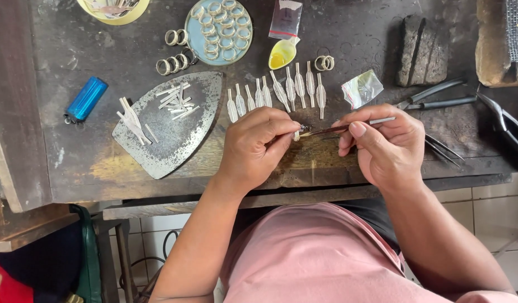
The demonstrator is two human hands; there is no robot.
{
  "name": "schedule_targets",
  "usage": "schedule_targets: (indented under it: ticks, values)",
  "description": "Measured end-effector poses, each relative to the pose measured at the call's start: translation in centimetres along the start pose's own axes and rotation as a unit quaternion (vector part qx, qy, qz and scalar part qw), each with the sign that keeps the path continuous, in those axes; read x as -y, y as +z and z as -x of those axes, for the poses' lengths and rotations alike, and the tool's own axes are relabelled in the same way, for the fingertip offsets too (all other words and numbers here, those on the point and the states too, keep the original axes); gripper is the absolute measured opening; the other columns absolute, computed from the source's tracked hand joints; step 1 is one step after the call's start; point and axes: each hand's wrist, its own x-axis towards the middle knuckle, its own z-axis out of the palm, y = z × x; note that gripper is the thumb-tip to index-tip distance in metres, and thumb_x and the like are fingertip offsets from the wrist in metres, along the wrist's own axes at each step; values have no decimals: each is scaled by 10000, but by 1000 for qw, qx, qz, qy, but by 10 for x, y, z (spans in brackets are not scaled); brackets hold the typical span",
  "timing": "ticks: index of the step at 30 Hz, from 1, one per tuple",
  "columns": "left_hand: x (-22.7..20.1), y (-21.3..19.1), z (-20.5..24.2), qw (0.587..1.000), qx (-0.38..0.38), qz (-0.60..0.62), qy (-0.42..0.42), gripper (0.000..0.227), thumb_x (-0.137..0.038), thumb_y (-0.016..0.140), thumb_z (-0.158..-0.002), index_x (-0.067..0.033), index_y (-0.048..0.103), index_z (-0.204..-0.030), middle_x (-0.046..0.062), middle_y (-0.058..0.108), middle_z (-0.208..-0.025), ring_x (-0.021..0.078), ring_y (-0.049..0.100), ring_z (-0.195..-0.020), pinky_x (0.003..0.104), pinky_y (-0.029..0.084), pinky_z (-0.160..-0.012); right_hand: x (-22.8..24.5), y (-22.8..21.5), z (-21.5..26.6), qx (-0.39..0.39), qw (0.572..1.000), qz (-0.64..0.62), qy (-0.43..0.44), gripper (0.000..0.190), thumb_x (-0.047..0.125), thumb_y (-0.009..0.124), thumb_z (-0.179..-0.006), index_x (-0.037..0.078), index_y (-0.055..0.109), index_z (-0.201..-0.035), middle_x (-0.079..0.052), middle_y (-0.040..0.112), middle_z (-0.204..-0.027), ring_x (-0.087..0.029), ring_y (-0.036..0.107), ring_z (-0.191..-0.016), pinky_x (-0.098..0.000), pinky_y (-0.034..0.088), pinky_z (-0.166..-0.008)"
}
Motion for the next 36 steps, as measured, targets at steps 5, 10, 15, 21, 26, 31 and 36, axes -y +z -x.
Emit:
schedule_targets:
  ticks: [5, 10, 15, 21, 26, 31, 36]
  values:
    - [1, -1, 0, 1000, 5, -2, 0, 164, 61, 623, -744, -84, 656, -815, 56, 610, -744, 236, 595, -673, 335, 503, -605, 0, 0, -1, 9, 1000, 6, 1, 97, -66, 548, -783, -119, 510, -854, -293, 575, -767, -224, 592, -515, -315, 545, -436]
    - [0, -1, 0, 1000, 10, -6, -1, 164, 64, 622, -745, -81, 654, -816, 58, 612, -744, 237, 597, -674, 336, 504, -604, 0, 0, 0, 7, 1000, 7, 5, 94, -65, 545, -787, -116, 509, -857, -290, 578, -770, -217, 592, -515, -312, 547, -436]
    - [0, 0, -1, 1000, 7, -8, -7, 170, 62, 624, -740, -87, 659, -812, 55, 612, -741, 234, 598, -674, 332, 505, -608, 0, 2, -1, 7, 1000, 15, 6, 98, -68, 545, -788, -121, 509, -862, -293, 580, -775, -212, 584, -505, -304, 541, -436]
    - [1, 0, 0, 1000, 8, -14, -2, 162, 57, 626, -735, -85, 659, -805, 57, 616, -742, 243, 600, -671, 341, 507, -603, 3, 4, -2, 10, 1000, 18, 10, 92, -73, 545, -780, -126, 516, -850, -292, 588, -766, -201, 586, -499, -295, 539, -432]
    - [2, 0, -1, 1000, 6, -16, 2, 160, 52, 624, -740, -89, 660, -805, 55, 617, -742, 244, 601, -672, 338, 506, -605, 2, 1, -3, 9, 1000, 16, 10, 90, -74, 544, -783, -123, 515, -854, -291, 589, -766, -197, 583, -496, -295, 540, -434]
    - [2, 0, -1, 1000, 6, -17, 2, 159, 55, 622, -741, -88, 659, -801, 56, 618, -745, 244, 602, -675, 337, 506, -604, 2, 4, -2, 7, 1000, 17, 6, 88, -70, 546, -785, -119, 514, -851, -288, 587, -758, -196, 579, -489, -296, 538, -432]
    - [1, -1, 0, 1000, 9, -14, -1, 156, 57, 622, -740, -83, 656, -801, 63, 620, -752, 251, 606, -687, 342, 507, -607, 1, 2, -1, 5, 1000, 19, 5, 97, -59, 551, -783, -112, 512, -854, -284, 583, -757, -198, 576, -490, -296, 538, -431]
